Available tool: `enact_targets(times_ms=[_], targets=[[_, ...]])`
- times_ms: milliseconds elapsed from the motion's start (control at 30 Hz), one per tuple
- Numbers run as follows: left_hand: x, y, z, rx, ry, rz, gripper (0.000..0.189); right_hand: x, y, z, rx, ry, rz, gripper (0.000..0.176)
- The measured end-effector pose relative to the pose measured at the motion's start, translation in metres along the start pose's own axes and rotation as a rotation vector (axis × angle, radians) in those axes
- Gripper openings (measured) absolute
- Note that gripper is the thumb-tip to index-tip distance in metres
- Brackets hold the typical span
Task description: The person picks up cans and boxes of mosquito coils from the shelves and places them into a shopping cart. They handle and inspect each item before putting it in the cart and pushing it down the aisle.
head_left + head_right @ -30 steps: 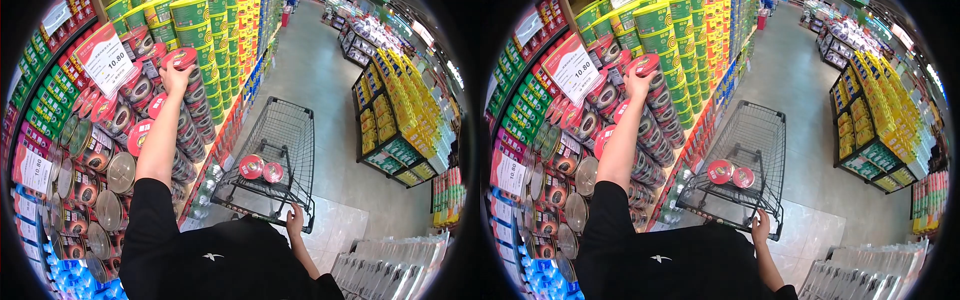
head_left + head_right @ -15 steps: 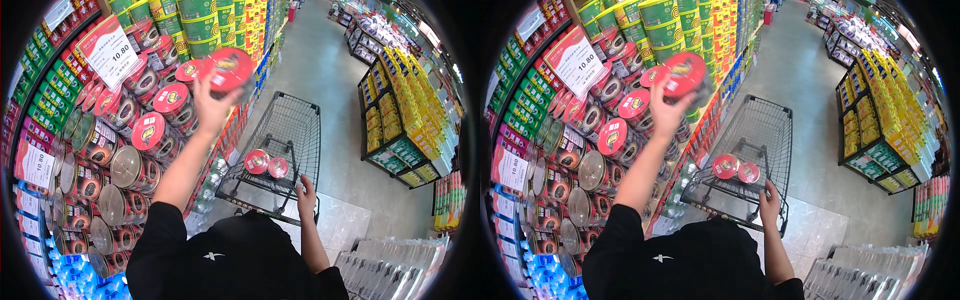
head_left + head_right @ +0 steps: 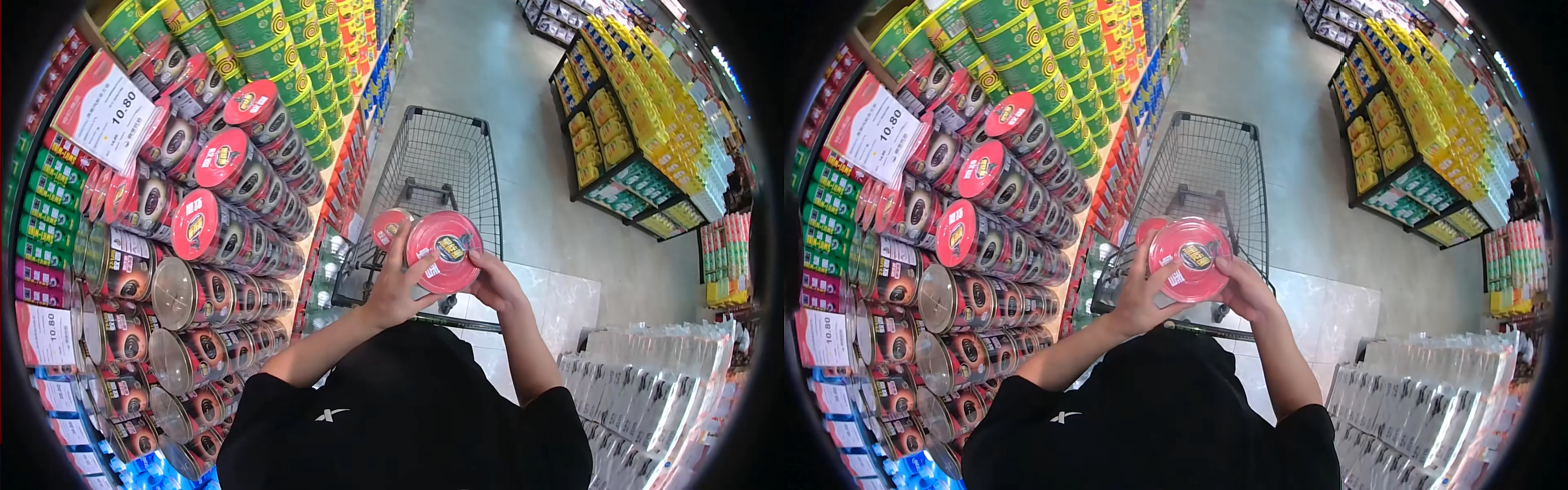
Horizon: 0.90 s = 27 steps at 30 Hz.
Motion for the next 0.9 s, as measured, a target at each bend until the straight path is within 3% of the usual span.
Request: enact_targets(times_ms=[100,233,333,533,633,900], targets=[[0.004,-0.017,0.005,-0.078,-0.033,-0.164,0.083,-0.033,0.007,-0.019,-0.037,0.083,-0.033,0.059],[-0.004,-0.071,0.039,-0.362,0.088,-0.137,0.081,-0.1,0.012,-0.064,-0.037,0.17,0.016,0.061],[-0.005,-0.121,0.087,-0.585,0.149,-0.334,0.077,-0.149,0.026,-0.097,-0.017,0.29,0.035,0.057],[0.007,-0.167,0.148,-0.853,0.085,-0.627,0.073,-0.222,0.085,-0.164,0.118,0.317,0.044,0.063],[0.021,-0.175,0.159,-0.943,-0.037,-0.651,0.074,-0.233,0.104,-0.181,0.175,0.292,0.086,0.061],[0.025,-0.167,0.147,-0.923,-0.034,-0.755,0.074,-0.254,0.142,-0.216,0.245,0.246,0.05,0.052]])
Point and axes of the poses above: each hand's wrist, its own z-axis away from the middle knuckle, its own x-axis out of the palm, y = z × x, the point moved 4 cm from there along -z, towards the middle knuckle, and after that the axes turned 3 degrees about -x, right-handed, at the moved point
